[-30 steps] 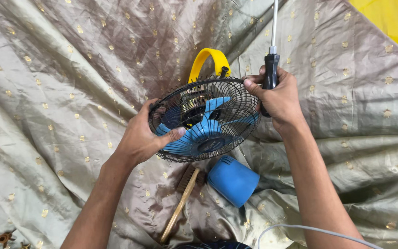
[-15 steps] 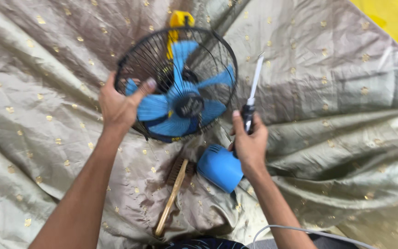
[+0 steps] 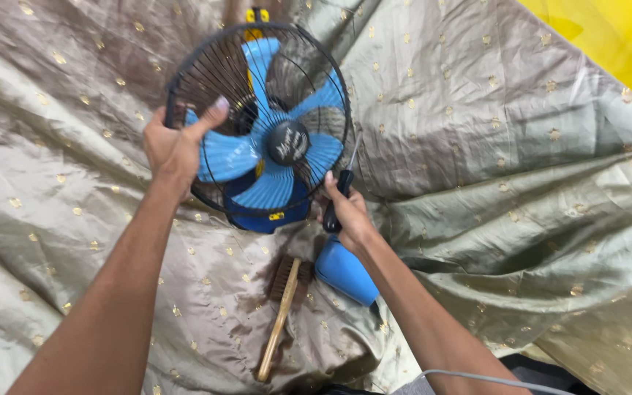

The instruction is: The person uses a screwdriver to remove screws from the front grille of a small electric fan. They detach the grille, then remove the fan blade from the motor housing, leaving the components separated on the floor.

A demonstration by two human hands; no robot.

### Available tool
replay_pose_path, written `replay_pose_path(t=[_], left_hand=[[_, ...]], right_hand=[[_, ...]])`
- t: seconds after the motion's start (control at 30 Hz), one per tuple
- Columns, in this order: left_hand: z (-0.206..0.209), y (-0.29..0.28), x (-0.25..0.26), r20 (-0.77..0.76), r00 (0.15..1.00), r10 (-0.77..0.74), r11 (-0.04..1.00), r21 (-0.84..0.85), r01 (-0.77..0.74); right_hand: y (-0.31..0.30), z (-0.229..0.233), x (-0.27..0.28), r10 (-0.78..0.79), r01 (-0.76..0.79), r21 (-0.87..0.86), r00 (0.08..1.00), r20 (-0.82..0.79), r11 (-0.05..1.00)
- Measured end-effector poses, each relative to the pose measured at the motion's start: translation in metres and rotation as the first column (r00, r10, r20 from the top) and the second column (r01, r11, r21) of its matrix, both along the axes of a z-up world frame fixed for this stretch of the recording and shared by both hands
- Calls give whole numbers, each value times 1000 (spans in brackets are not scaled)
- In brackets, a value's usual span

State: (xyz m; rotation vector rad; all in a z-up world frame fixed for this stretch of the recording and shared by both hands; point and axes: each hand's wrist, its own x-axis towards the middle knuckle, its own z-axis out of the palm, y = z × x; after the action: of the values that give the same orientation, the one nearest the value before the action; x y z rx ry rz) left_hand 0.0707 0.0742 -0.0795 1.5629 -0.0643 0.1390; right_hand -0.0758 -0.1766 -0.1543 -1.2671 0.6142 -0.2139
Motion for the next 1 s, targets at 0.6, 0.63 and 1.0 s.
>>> replay_pose_path(t=[0.6, 0.63, 1.0], left_hand=[[79, 96, -34, -377, 924, 59, 897, -385, -215], [72, 99, -35, -401, 914, 62, 897, -379, -227], [-7, 150, -3, -540, 810, 227, 921, -151, -358]], right_hand=[[52, 99, 11, 161, -137, -362, 986, 39, 922], [59, 95, 14, 176, -157, -334, 984, 25, 929], [89, 65, 41, 347, -371, -382, 928, -132, 847]])
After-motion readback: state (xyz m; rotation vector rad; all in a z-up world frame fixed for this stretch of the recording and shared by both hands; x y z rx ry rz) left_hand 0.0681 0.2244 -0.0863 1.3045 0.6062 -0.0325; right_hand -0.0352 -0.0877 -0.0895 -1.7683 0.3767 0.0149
